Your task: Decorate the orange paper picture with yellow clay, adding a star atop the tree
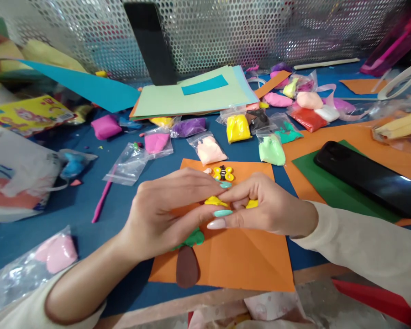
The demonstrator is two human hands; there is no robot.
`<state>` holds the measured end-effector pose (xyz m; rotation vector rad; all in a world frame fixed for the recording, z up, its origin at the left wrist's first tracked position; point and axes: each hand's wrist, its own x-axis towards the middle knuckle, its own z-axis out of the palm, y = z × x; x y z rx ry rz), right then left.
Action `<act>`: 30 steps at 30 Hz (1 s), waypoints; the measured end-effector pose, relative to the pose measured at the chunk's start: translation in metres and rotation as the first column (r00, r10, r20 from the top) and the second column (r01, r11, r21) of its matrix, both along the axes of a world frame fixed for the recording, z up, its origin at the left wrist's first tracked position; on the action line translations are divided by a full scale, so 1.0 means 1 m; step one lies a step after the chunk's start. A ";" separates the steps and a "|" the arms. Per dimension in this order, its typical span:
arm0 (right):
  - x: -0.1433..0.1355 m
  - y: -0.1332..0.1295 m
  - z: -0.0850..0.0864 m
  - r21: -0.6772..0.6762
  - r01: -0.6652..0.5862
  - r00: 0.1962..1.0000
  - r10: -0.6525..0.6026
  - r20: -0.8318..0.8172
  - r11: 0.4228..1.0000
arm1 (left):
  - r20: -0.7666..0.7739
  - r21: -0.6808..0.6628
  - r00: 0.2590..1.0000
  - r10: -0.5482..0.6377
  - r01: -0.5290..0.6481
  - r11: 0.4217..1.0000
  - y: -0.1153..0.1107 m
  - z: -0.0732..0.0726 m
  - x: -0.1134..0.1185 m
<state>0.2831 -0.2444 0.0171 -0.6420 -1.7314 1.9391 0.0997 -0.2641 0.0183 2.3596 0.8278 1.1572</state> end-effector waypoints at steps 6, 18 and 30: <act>-0.002 -0.003 -0.001 -0.018 0.027 0.999 -0.027 0.027 0.999 | 0.028 -0.016 0.995 0.096 -0.096 0.995 -0.003 0.001 0.001; 0.008 0.005 0.000 -0.123 -0.026 0.998 0.017 -0.066 0.992 | 0.084 -0.054 0.969 0.231 -0.227 0.972 -0.001 -0.005 -0.008; -0.002 -0.003 -0.003 0.214 0.037 0.995 -0.057 0.087 0.976 | -0.029 0.098 0.997 0.071 -0.068 0.993 -0.004 -0.003 -0.001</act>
